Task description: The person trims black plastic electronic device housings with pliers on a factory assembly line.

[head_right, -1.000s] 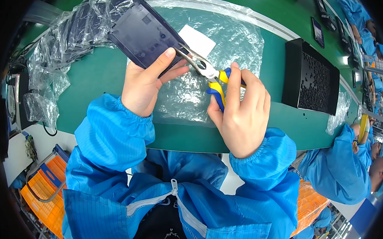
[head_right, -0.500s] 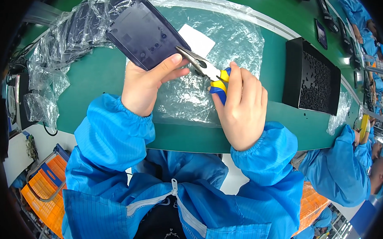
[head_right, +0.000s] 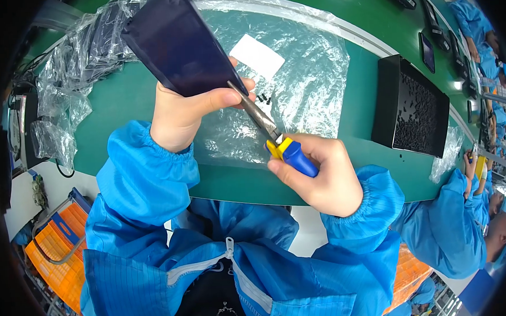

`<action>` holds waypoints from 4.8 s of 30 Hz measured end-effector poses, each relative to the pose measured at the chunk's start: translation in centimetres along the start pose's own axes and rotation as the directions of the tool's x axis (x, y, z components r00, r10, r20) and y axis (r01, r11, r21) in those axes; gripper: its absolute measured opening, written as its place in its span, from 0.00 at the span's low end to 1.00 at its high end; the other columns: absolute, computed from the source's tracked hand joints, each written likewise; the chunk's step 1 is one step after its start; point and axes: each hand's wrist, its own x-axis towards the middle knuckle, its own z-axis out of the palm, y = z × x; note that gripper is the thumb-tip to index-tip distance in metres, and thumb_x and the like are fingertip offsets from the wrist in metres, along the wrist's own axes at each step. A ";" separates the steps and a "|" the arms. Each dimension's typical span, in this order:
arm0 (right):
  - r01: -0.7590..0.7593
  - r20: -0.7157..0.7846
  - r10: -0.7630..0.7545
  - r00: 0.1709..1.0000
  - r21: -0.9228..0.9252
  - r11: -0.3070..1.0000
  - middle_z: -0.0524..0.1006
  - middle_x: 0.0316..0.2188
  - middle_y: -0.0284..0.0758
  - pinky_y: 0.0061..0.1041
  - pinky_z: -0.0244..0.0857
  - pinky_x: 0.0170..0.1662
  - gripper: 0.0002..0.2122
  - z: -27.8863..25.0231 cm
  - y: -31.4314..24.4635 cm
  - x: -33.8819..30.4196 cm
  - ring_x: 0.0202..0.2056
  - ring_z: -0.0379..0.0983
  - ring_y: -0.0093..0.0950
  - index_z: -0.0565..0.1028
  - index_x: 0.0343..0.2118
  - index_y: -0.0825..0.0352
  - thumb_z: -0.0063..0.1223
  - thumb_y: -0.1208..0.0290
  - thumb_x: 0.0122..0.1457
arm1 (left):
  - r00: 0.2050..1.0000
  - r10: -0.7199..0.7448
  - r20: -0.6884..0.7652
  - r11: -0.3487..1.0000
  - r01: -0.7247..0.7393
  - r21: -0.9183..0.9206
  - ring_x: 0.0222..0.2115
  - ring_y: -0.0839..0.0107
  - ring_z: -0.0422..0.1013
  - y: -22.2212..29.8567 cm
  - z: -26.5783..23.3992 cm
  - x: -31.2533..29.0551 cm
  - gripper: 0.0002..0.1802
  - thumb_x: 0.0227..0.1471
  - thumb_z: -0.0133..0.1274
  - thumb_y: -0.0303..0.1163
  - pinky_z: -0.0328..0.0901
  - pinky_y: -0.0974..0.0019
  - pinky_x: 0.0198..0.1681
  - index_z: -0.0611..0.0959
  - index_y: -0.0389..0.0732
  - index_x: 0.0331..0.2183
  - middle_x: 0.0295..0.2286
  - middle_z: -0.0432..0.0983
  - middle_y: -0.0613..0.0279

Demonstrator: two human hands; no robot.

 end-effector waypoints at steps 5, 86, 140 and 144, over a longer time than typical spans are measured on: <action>-0.038 0.164 0.006 0.987 0.195 0.980 0.74 0.24 0.33 0.16 0.64 0.28 0.12 -0.5 -0.3 0.0 0.24 0.68 0.17 0.73 0.38 0.76 0.55 0.74 0.52 | 0.999 -0.002 0.032 1.000 0.003 -0.028 0.33 0.59 0.75 0.6 0.1 0.1 0.21 0.37 0.57 0.13 0.71 0.59 0.38 0.75 0.33 0.38 0.29 0.76 0.50; 0.398 -0.376 -0.262 0.889 0.349 0.848 0.76 0.30 0.34 0.17 0.64 0.37 0.06 3.1 0.7 3.9 0.32 0.70 0.19 0.75 0.34 0.73 0.54 0.79 0.53 | 0.976 -0.212 0.043 0.958 0.216 -0.188 0.38 0.72 0.69 -0.8 0.2 0.0 0.22 0.44 0.56 0.22 0.65 0.68 0.42 0.72 0.38 0.43 0.37 0.73 0.62; 0.453 -0.578 -0.212 0.788 0.311 0.836 0.75 0.29 0.32 0.15 0.63 0.32 0.09 4.1 1.3 5.0 0.28 0.68 0.16 0.74 0.37 0.73 0.54 0.78 0.53 | 0.988 -0.152 -0.030 0.978 0.146 -0.151 0.40 0.66 0.70 -1.9 0.9 -0.6 0.16 0.49 0.51 0.25 0.69 0.58 0.42 0.74 0.38 0.43 0.38 0.74 0.58; 0.460 -0.628 -0.247 0.738 0.199 0.865 0.74 0.30 0.33 0.15 0.62 0.31 0.07 4.2 1.6 5.2 0.26 0.67 0.16 0.75 0.35 0.71 0.54 0.79 0.52 | 0.975 -0.217 -0.042 0.973 0.212 -0.088 0.40 0.64 0.71 -1.5 1.0 -0.7 0.16 0.50 0.51 0.26 0.70 0.59 0.41 0.74 0.37 0.43 0.39 0.74 0.57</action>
